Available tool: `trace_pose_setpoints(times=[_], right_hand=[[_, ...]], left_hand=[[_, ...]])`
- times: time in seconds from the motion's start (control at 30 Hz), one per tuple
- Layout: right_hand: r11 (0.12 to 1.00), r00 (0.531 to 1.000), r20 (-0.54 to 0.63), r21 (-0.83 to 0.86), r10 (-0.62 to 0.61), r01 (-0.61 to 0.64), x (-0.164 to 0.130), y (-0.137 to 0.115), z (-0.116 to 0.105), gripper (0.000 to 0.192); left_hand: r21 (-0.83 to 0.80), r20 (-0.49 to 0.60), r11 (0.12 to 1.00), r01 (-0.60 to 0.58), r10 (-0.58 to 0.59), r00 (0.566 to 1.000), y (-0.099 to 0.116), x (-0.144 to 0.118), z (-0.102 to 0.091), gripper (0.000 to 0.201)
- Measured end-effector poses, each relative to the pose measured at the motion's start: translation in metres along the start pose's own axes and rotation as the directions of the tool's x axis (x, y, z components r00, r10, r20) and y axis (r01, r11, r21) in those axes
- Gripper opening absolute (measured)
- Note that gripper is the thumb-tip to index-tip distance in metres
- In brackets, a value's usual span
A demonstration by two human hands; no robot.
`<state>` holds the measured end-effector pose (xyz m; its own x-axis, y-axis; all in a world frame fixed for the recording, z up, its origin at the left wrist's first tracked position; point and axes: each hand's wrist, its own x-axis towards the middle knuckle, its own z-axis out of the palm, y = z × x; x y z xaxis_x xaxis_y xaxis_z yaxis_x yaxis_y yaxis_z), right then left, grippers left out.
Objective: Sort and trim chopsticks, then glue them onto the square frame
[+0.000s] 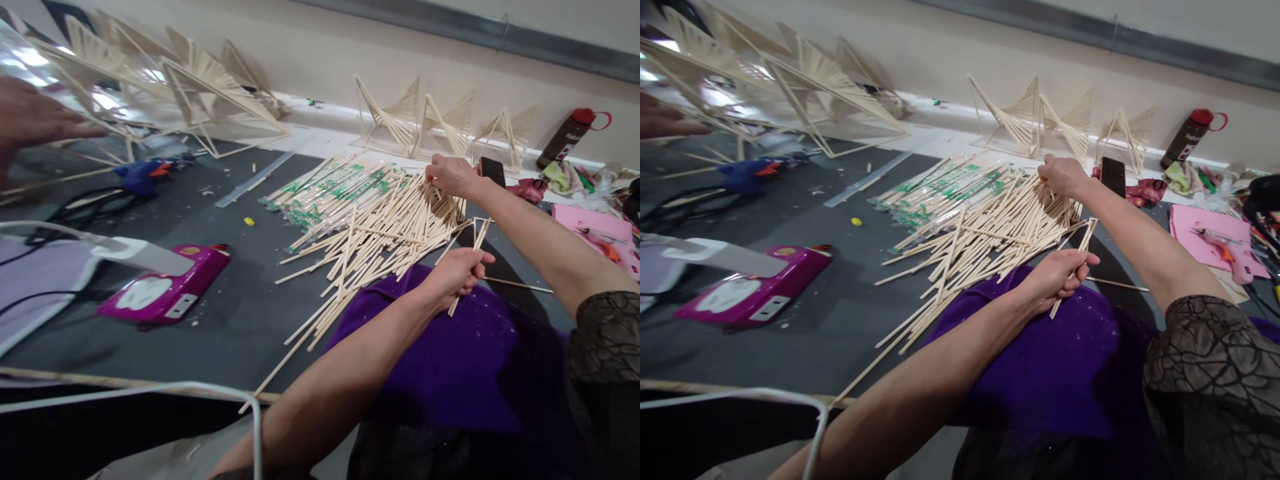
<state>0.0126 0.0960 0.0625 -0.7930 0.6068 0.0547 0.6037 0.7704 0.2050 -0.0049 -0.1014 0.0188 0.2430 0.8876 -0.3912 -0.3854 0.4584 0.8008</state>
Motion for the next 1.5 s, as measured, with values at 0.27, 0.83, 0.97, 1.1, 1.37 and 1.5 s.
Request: trace_pose_setpoints(times=[0.27, 0.83, 0.97, 1.1, 1.37, 1.5], right_hand=[[0.987, 0.988, -0.143, 0.159, 0.059, -0.036, -0.020, 0.014, -0.020, 0.024], [0.436, 0.974, 0.005, 0.895, -0.227, 0.097, -0.177, 0.037, -0.027, 0.019], [0.589, 0.918, -0.017, 0.763, -0.397, 0.268, -0.187, 0.053, -0.019, 0.018], [0.751, 0.914, -0.078, 0.544, -0.398, 0.374, -0.187, 0.050, -0.014, 0.020], [0.889, 0.914, -0.146, 0.215, -0.379, 0.403, -0.180, 0.038, -0.016, 0.023], [0.927, 0.929, -0.237, 0.181, -0.283, 0.328, -0.179, 0.038, -0.010, 0.023]], left_hand=[[-0.036, 0.003, 0.999, -0.023, 0.023, 1.000, -0.002, 0.002, -0.002, 0.021], [-0.196, 0.019, 0.979, 0.059, -0.056, 0.998, 0.029, 0.001, -0.025, 0.024], [-0.053, 0.126, 0.978, 0.203, -0.195, 0.973, 0.021, 0.002, -0.024, 0.025], [0.090, 0.111, 0.964, 0.252, -0.261, 0.959, 0.014, 0.004, -0.021, 0.023], [0.105, 0.014, 0.979, 0.176, -0.179, 0.984, 0.012, 0.000, -0.011, 0.016], [0.100, 0.016, 0.987, 0.123, -0.125, 0.992, 0.012, -0.002, -0.009, 0.016]])
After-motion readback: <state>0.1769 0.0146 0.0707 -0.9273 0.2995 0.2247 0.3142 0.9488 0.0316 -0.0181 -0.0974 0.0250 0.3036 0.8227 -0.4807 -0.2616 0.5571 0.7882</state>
